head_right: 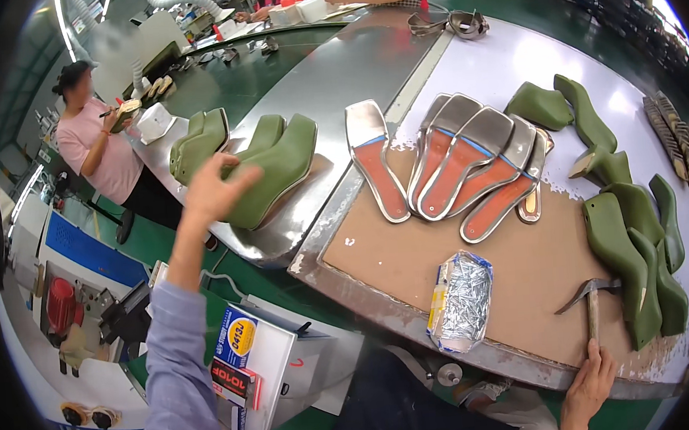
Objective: The person assembles green slipper uppers onto insoles at a factory workstation. They repeatedly pick up a slipper upper and an insole, align them, and use a hammer to drive staples from a foil-wrapped pack into the insole to secure the upper. Completed units are placed on a metal tray to the left.
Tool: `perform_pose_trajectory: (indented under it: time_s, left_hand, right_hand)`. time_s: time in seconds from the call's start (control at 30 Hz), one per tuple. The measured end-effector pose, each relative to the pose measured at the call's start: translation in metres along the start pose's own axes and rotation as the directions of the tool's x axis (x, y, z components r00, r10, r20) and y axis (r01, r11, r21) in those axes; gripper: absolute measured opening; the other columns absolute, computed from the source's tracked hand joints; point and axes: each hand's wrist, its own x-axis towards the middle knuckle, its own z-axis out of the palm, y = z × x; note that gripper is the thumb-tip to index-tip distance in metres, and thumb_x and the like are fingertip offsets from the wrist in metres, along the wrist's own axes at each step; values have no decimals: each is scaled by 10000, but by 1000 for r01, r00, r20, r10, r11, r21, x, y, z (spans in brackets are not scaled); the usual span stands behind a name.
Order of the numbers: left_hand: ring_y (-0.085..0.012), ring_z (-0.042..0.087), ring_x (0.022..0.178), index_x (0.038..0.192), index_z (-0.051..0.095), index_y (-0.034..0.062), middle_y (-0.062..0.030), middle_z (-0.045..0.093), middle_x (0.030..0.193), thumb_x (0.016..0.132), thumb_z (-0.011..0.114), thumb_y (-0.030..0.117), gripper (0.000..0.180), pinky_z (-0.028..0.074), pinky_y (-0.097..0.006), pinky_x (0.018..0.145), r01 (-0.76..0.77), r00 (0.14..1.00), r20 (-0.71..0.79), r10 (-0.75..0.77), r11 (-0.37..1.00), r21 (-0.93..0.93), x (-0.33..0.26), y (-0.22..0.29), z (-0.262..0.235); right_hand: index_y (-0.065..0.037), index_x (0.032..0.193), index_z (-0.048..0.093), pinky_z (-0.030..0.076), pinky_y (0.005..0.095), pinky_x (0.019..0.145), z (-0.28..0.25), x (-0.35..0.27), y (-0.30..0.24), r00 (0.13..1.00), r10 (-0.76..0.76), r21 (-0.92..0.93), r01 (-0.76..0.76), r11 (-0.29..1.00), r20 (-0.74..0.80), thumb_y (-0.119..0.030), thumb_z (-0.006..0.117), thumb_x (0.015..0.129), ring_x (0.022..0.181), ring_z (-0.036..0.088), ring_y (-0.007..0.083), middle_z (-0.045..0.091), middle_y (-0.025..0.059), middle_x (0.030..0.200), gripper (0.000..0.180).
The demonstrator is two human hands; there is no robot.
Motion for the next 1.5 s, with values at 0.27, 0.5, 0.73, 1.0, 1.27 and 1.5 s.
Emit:
perform_pose_trajectory:
  time_s: [0.27,0.5,0.73,1.0,1.27,1.5]
  left_hand:
    - [-399,499,1249,1213,582,-73,-110,465,1472,678,828,604,897,447,-562,981,47,930,-356,87,935,350,22,-41,41]
    - [-376,593,1224,1089,721,-9,-214,650,1285,821,638,730,791,459,-471,1027,-103,995,15,103,993,49,12,87,102]
    - [-179,646,860,1164,572,-84,-168,684,990,804,721,122,440,523,-291,748,-7,1000,-22,-12,718,-696,38,88,203]
    - [-187,677,881,1377,480,20,-88,658,1066,1010,589,192,420,543,-285,721,-117,986,-134,-102,163,-980,-66,150,83]
    - [-161,643,942,1423,442,48,-60,626,1119,1023,604,249,476,538,-294,820,72,983,65,170,-30,-997,-195,121,62]
    - [-294,677,915,1511,281,100,-123,534,1213,967,557,113,610,614,-502,782,269,957,246,154,-154,-951,-277,161,43]
  right_hand:
    - [-60,1299,609,456,496,866,-3,6,-5,999,-22,58,25,998,-47,-27,574,934,1003,563,404,606,193,1121,368]
    - [-150,1248,633,482,475,804,-11,12,-5,999,41,31,-40,999,-20,-102,649,835,958,586,340,627,131,1075,416]
    - [-62,1338,554,503,467,877,-39,35,36,971,87,321,-12,947,-223,-108,720,838,1051,591,378,615,182,1154,528]
    - [45,1351,491,511,484,933,19,106,63,965,261,354,-232,906,-36,-276,673,940,1104,613,431,615,249,1212,553]
    - [-88,1503,396,392,507,1068,-38,101,111,968,194,-59,-187,981,159,-545,692,856,1238,519,398,549,246,1343,846]
    - [-13,1398,517,519,405,945,-29,62,138,779,388,864,-494,-102,492,-529,667,885,1048,646,262,647,134,1219,743]
